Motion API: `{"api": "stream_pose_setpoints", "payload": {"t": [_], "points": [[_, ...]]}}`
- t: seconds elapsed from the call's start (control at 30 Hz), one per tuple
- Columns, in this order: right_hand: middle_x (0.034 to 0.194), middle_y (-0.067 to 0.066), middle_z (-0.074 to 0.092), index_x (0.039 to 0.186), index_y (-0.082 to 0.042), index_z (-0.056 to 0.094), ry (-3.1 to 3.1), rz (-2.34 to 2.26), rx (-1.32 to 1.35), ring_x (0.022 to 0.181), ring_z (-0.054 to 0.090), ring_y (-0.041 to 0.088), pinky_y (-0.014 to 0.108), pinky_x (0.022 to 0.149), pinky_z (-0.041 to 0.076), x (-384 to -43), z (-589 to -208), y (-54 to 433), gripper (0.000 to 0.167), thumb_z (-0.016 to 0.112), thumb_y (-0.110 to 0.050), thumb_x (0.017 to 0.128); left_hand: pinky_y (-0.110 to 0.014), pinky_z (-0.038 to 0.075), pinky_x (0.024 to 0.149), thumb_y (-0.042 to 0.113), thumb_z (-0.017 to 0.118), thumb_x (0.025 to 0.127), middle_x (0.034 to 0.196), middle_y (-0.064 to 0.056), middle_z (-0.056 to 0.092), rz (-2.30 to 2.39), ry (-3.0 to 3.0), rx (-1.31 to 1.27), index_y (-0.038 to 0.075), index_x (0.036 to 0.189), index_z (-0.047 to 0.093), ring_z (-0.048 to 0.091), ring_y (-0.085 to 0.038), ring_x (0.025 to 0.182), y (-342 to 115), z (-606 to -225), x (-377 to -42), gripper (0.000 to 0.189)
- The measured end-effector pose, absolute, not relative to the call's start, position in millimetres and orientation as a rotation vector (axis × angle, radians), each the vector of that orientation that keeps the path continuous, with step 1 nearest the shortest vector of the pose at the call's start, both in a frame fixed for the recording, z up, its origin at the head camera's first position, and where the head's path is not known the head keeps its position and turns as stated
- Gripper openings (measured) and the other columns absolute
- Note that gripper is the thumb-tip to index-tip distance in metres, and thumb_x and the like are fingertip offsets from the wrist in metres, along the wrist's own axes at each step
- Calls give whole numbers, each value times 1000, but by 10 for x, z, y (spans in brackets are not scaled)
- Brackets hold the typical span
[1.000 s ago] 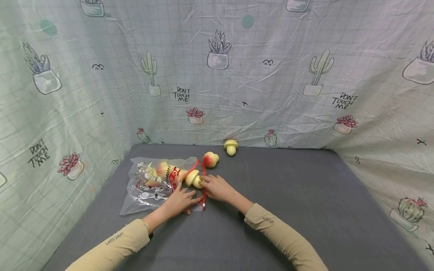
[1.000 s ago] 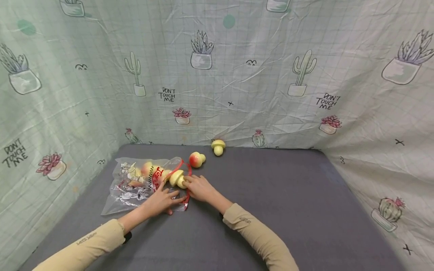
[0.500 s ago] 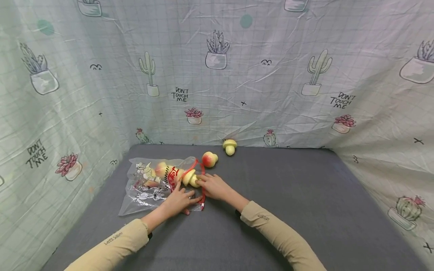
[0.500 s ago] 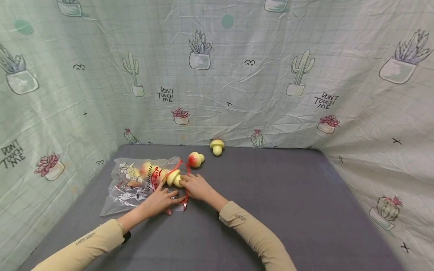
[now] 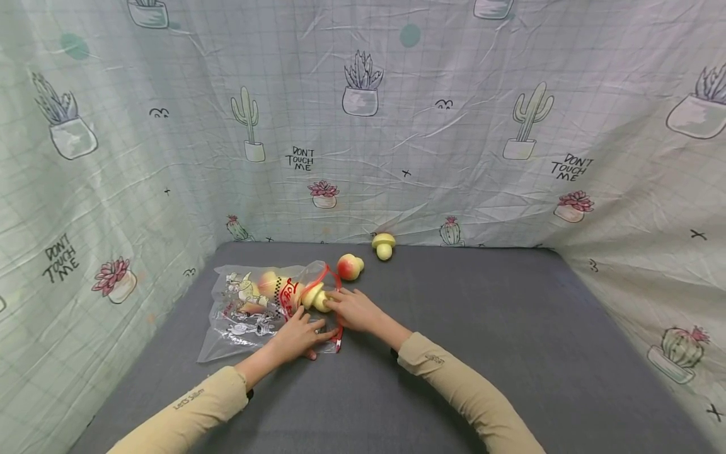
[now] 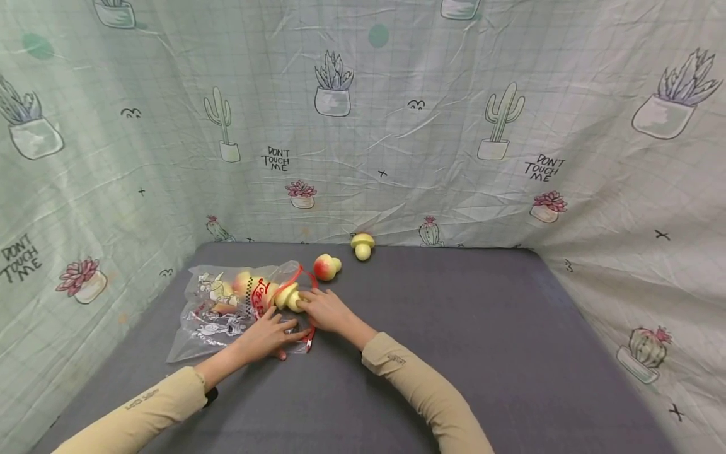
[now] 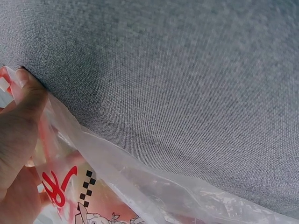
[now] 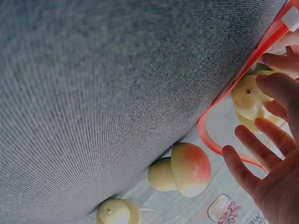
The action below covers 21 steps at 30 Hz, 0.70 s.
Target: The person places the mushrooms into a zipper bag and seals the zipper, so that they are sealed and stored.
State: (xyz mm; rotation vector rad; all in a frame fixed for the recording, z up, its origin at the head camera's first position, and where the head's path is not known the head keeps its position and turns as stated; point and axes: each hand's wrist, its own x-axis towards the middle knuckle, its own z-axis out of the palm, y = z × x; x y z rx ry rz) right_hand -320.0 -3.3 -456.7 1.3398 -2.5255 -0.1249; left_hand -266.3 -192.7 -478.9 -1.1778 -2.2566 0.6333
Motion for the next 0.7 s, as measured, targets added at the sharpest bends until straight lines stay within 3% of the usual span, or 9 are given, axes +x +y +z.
{"api": "stream_pose_setpoints", "payload": {"t": [0.23,0.7], "points": [[131,1,49,124,-21,51,-2497,-150,1339,116,49,19,38,83,48,-3223,-4565,-58,42,59,-22,83,-45,42,80,59,55,59,95,5,56,652,-2316,-1162,37,120,54,52,-21,75,-1888,-4726,-2619,65],[134,0,45,127,-23,49,-2506,-204,1350,118,48,24,39,86,47,-3281,-4565,-123,46,59,-21,83,-50,41,83,58,54,62,103,4,56,707,-2397,-1145,38,123,51,52,-24,82,-1856,-4695,-2588,65]]}}
